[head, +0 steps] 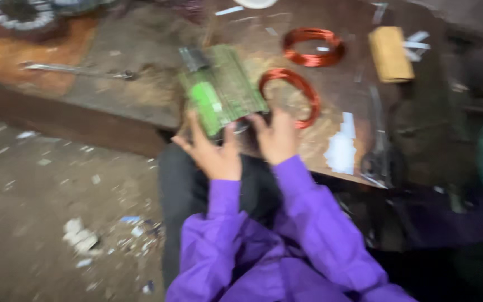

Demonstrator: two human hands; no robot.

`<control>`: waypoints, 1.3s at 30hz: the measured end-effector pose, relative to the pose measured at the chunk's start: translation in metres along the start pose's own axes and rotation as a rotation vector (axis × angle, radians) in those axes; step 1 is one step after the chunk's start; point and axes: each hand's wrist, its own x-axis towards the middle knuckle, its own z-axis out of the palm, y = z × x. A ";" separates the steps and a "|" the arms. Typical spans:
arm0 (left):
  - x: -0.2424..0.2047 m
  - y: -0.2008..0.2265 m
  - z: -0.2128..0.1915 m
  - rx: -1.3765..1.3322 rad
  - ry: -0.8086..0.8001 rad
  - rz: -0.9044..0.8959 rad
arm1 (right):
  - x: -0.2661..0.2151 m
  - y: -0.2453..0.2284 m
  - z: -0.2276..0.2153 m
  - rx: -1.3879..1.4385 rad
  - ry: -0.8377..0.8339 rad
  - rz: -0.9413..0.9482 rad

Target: The person cuts a white plastic sheet into small rectangular pieces using scissors. They then handle copper wire coils and a green motor stator, inserting the plastic pieces into the stator slots and arranging the wire coils on the workbench.

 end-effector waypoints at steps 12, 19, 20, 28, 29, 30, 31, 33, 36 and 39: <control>0.027 0.019 -0.038 -0.440 0.081 0.175 | -0.053 -0.010 -0.028 0.459 0.278 -0.025; 0.120 0.004 0.000 -0.720 -0.128 -0.037 | -0.093 -0.072 0.006 0.399 -0.005 -0.144; 0.112 0.009 0.001 -0.755 -0.112 -0.082 | -0.089 -0.079 0.008 0.504 0.022 -0.121; -0.040 0.057 -0.059 -0.332 -0.403 0.182 | 0.045 -0.042 0.011 0.535 0.057 -0.044; -0.038 0.060 -0.064 -0.348 -0.477 0.180 | 0.061 -0.040 0.012 0.513 0.029 -0.062; -0.028 0.063 -0.066 -0.362 -0.544 0.189 | 0.081 -0.044 0.011 0.499 0.005 -0.093; -0.019 0.066 -0.071 -0.376 -0.610 0.197 | 0.086 -0.046 0.002 0.482 0.056 -0.142; -0.007 0.067 -0.080 -0.376 -0.626 0.070 | 0.081 -0.050 -0.023 0.521 0.093 -0.066; -0.007 0.048 -0.104 -0.232 -0.525 -0.005 | 0.003 -0.043 -0.041 0.342 0.314 -0.222; -0.010 0.026 -0.123 -0.115 -0.395 0.112 | -0.062 -0.021 -0.030 0.330 0.369 -0.106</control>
